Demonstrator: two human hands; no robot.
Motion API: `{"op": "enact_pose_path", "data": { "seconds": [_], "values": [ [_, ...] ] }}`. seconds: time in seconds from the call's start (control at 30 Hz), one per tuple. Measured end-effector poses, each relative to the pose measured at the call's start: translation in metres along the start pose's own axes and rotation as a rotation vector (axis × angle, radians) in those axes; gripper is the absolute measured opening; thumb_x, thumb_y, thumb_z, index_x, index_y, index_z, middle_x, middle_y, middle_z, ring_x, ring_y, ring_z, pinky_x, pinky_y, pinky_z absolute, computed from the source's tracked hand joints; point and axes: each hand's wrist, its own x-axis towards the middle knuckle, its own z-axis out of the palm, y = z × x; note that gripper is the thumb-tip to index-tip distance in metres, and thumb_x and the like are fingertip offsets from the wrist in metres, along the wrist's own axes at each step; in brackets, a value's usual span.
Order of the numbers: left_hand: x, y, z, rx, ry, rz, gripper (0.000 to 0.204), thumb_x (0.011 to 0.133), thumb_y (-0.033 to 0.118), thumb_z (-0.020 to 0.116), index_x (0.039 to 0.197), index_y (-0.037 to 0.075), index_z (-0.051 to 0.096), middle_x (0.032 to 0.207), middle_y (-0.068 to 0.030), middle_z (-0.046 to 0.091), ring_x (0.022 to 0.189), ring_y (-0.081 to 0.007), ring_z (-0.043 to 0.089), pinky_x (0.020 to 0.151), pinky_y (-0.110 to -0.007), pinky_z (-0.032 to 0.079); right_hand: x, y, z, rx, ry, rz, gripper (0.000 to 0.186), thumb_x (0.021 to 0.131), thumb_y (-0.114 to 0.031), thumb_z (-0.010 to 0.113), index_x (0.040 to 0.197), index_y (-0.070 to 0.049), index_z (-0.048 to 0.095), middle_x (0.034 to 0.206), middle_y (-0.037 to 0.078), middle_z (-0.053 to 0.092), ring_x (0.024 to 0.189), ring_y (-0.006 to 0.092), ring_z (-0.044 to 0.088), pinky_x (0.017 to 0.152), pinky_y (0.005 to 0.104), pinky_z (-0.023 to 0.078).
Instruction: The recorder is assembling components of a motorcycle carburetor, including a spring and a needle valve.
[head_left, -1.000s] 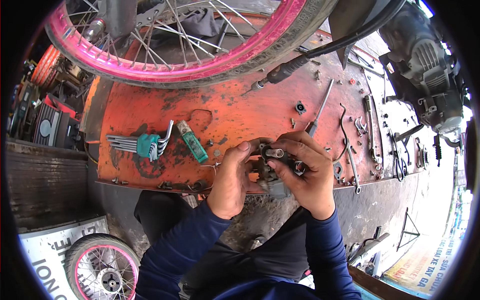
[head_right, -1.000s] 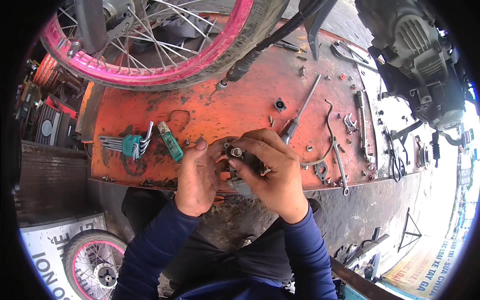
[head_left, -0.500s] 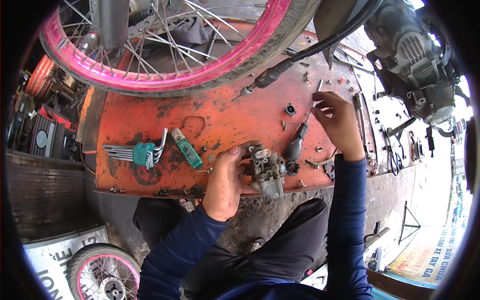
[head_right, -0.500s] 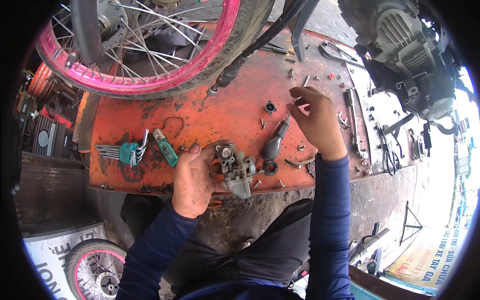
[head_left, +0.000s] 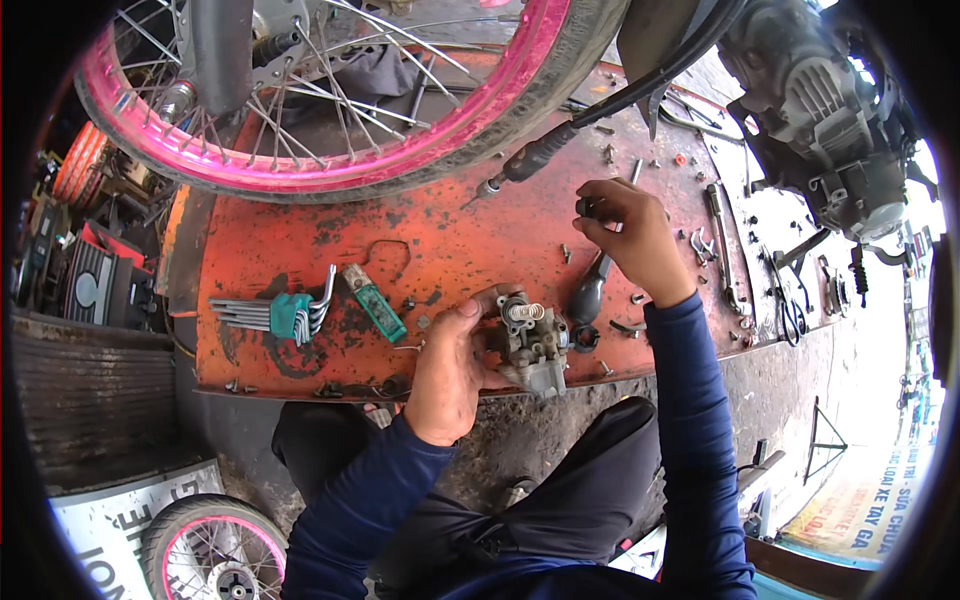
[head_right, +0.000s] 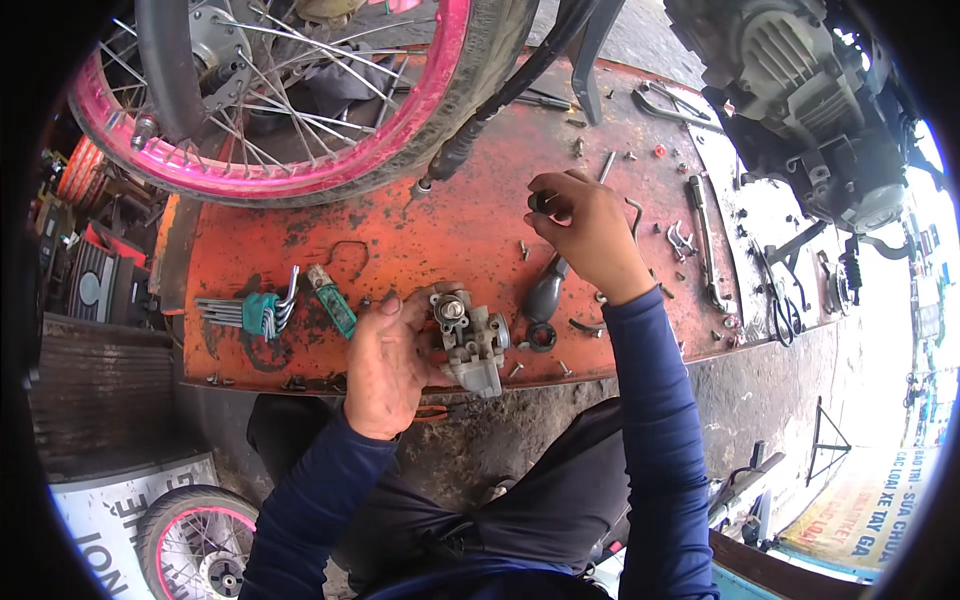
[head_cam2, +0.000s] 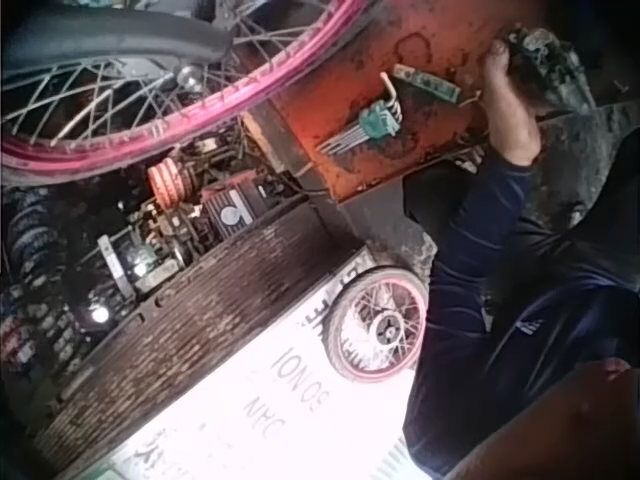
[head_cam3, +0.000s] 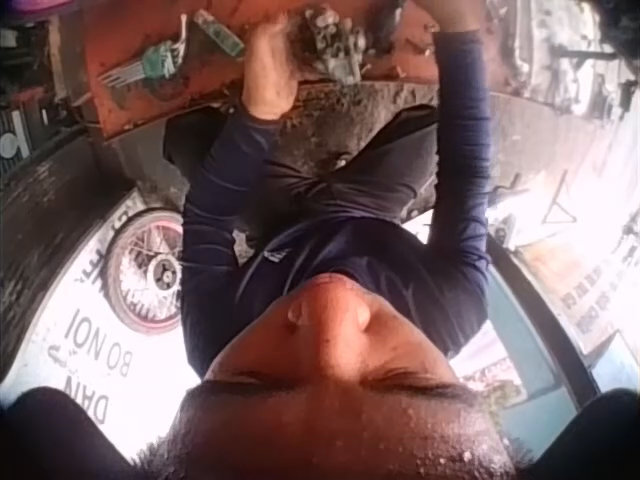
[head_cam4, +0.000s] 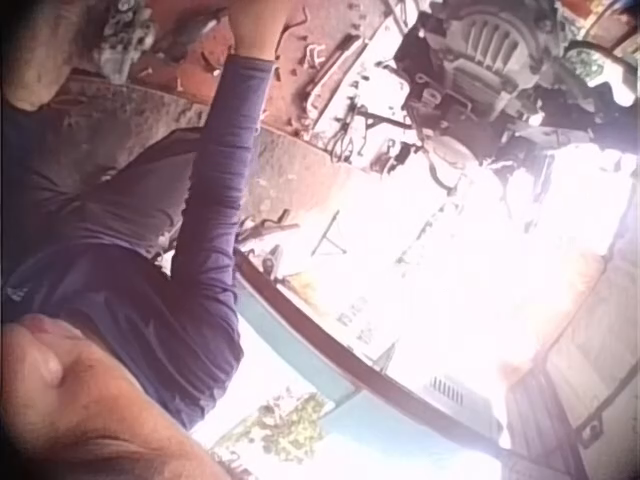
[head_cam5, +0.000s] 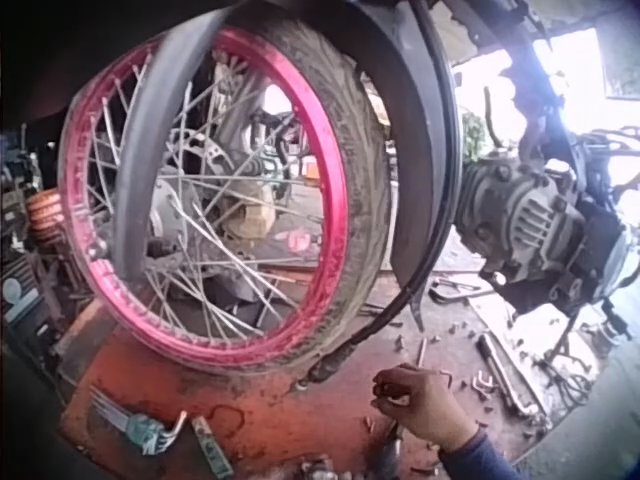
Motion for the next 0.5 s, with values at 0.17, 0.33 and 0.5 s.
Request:
{"op": "enact_pose_path", "data": {
  "seconds": [0.17, 0.33, 0.5],
  "values": [
    [-0.004, 0.007, 0.011, 0.12, -0.061, 0.084, 0.068, 0.09, 0.045, 0.048, 0.137, -0.004, 0.051, 0.126, -0.0131, 0.06, 0.112, -0.0262, 0.063, 0.077, -0.044, 0.063, -0.034, -0.018, 0.003, 0.538, 0.237, 0.08, 0.026, 0.083, 0.007, 0.074, 0.105, 0.002, 0.063, 0.091, 0.005, 0.069, 0.086, 0.0117, 0.068, 0.079, 0.0266, 0.054],
    [-0.006, 0.007, 0.014, 0.05, -0.075, 0.102, 0.067, 0.089, 0.04, 0.052, 0.138, -0.005, 0.05, 0.123, -0.0132, 0.061, 0.107, -0.0243, 0.065, 0.076, -0.042, 0.065, -0.059, -0.029, 0.011, 0.86, 0.298, 0.061, 0.028, 0.083, 0.009, 0.075, 0.104, 0.002, 0.058, 0.099, 0.008, 0.067, 0.093, 0.0138, 0.067, 0.084, 0.0282, 0.054],
    [-0.002, 0.003, 0.012, 0.069, -0.051, 0.073, 0.058, 0.092, 0.033, 0.054, 0.136, -0.005, 0.052, 0.117, -0.0124, 0.063, 0.104, -0.0242, 0.066, 0.075, -0.044, 0.065, -0.084, -0.052, 0.011, 0.831, 0.464, 0.126, 0.022, 0.092, 0.004, 0.064, 0.114, 0.003, 0.058, 0.102, 0.003, 0.062, 0.089, 0.0089, 0.057, 0.079, 0.0244, 0.048]
  ]
}}
